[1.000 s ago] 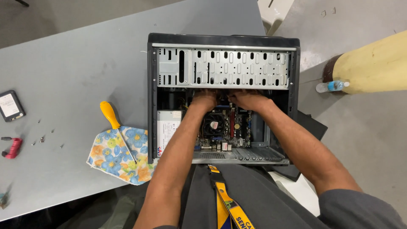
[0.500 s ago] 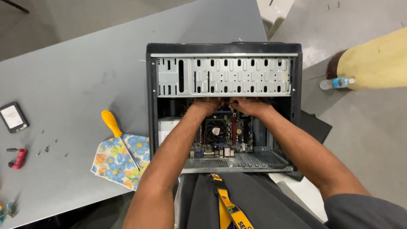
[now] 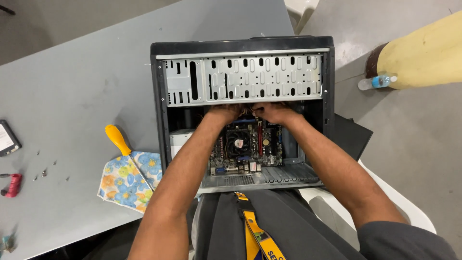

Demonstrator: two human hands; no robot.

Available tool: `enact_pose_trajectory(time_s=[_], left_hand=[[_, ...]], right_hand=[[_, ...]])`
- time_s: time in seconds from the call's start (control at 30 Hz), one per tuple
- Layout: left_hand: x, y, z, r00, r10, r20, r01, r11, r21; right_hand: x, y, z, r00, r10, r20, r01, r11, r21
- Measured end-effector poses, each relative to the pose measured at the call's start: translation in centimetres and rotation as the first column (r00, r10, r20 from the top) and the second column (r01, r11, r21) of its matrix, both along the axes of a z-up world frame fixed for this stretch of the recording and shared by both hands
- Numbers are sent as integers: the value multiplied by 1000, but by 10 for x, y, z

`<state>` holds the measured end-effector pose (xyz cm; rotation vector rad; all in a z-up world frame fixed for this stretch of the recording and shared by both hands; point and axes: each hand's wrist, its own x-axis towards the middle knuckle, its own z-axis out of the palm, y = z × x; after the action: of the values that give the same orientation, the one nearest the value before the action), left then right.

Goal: The person uses a screwdriver to remove screws from the motherboard area, then disconnects and reconnects internal cables. They remove a hard drive from the case and place it on the table.

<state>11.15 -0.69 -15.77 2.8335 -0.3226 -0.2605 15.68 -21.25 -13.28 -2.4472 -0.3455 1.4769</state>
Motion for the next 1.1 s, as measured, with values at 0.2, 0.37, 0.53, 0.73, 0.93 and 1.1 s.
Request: enact_pose_trajectory(time_s=[0.2,0.37,0.53,0.73,0.93,1.1], left_hand=[[-8,-1,1,997,-16,81,10,998,66],[-35,-12,6,987,-33,157,15,993,115],[-114,40,167,971,153,183,-96,954,-284],[-201,51,184,999,-41,26,46,977,-210],[-214,42,167,956,-69,286,120,979,-163],[-213,48,206,905,-125,407,201,968,-149]], right_hand=[[-16,15,47,996,-74,48,70,995,77],[-57,24,109,942,-57,331,23,994,104],[-123,-85,168,541,-697,471,329,690,645],[-144,-149,150,492,-858,151,777,511,367],[-159,-152,119,541,-830,136,768,554,323],[-213,-192,59,206,-956,-208,702,-4,712]])
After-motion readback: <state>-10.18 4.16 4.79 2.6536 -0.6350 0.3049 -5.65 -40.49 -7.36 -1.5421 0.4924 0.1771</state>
